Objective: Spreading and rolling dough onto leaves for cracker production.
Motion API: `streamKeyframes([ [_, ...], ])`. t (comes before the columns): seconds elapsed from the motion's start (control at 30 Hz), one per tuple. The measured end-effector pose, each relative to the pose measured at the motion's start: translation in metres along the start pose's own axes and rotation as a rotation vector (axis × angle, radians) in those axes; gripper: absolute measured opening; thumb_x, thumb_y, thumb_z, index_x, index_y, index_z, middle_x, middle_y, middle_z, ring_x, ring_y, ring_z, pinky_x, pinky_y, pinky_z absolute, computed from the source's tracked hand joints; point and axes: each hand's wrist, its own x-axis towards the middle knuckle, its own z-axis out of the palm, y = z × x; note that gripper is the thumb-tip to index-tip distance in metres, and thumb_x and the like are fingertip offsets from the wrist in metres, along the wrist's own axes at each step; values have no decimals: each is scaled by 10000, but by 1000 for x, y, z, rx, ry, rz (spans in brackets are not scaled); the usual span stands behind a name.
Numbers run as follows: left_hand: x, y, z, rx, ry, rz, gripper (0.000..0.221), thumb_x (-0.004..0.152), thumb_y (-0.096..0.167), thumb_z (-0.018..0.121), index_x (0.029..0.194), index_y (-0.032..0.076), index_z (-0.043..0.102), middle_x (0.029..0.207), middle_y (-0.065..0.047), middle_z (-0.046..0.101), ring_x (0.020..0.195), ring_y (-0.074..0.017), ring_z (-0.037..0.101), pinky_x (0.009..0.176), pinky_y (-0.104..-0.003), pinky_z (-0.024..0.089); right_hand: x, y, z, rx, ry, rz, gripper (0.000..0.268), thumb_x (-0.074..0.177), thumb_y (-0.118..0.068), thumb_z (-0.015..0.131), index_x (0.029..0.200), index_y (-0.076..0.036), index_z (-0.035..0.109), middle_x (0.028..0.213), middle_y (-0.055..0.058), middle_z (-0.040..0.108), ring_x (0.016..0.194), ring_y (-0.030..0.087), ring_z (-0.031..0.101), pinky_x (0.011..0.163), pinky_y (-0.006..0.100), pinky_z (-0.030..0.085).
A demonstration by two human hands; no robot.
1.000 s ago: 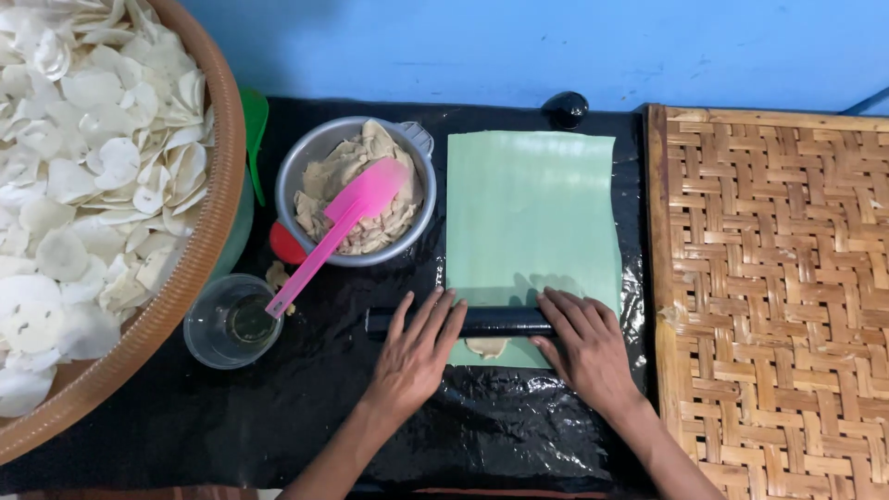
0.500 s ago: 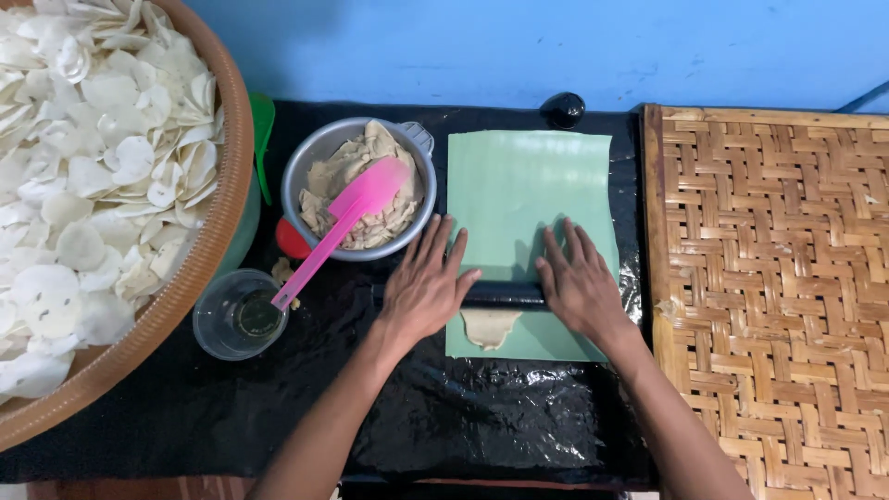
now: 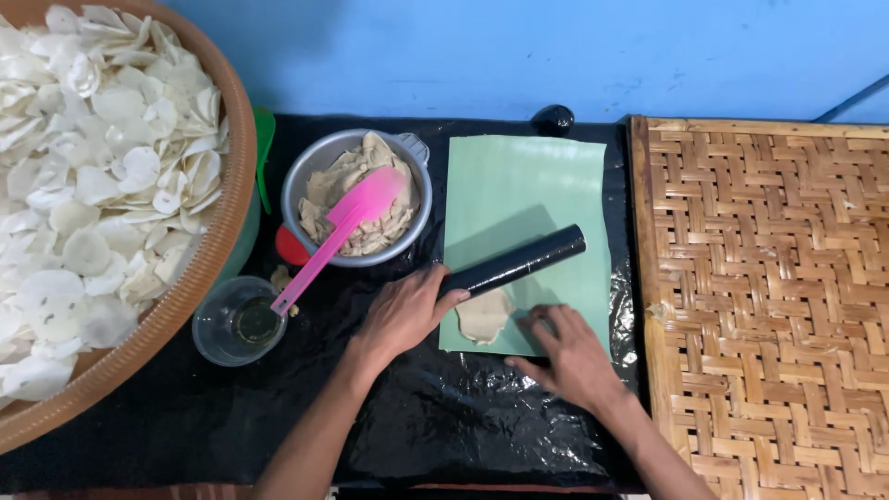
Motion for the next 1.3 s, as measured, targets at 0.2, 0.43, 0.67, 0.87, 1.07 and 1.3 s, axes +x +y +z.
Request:
streamKeyframes([
  [0.2, -30, -3, 23, 44, 52, 158, 592, 932, 445, 645, 1274, -26, 534, 1094, -246, 687, 989, -381, 701, 892, -487, 548, -38, -1, 2, -102, -31, -83, 575, 743, -122, 741, 1313, -106, 675, 1214, 70, 663, 1073, 287, 637, 921, 420, 537],
  [0.43, -70, 10, 45, 189, -38, 221, 519, 950, 439, 691, 1240, 17, 606, 1108, -178, 662, 1077, -348, 623, 967, -500, 479, -54, -10, 4, 3, 74, -9, 338, 895, -297, 787, 1173, -124, 704, 1145, 32, 676, 1027, 227, 644, 876, 378, 538],
  [0.67, -76, 9, 82, 223, 380, 275, 611, 955, 342, 659, 1411, -48, 543, 1405, -211, 586, 1341, -350, 513, 1142, -536, 358, -16, -18, 2, -118, 50, 71, 495, 938, -271, 628, 1360, -12, 600, 1368, 150, 620, 1253, 308, 580, 1034, 459, 449],
  [0.87, -40, 8, 78, 261, 355, 191, 645, 1040, 364, 474, 1460, -125, 444, 1554, -273, 435, 1510, -379, 336, 1224, -605, 189, 10, -2, 12, -199, -55, 145, 550, 1024, -330, 439, 1472, -15, 491, 1540, 185, 481, 1441, 342, 433, 1166, 490, 340],
  [1.07, 10, -1, 59, 277, 300, 178, 666, 1043, 365, 430, 1484, -133, 394, 1618, -290, 325, 1546, -394, 235, 1242, -568, 156, 46, 26, 17, -176, -80, 190, 608, 1088, -378, 327, 1554, 11, 370, 1610, 304, 320, 1502, 441, 272, 1195, 519, 240],
  [1.3, -30, 11, 63, 265, 349, 251, 721, 1028, 378, 489, 1493, -157, 360, 1616, -319, 286, 1528, -421, 241, 1225, -557, 193, 6, 0, 22, -229, 13, 219, 684, 1061, -439, 371, 1575, 12, 361, 1622, 274, 320, 1534, 408, 274, 1245, 540, 238],
])
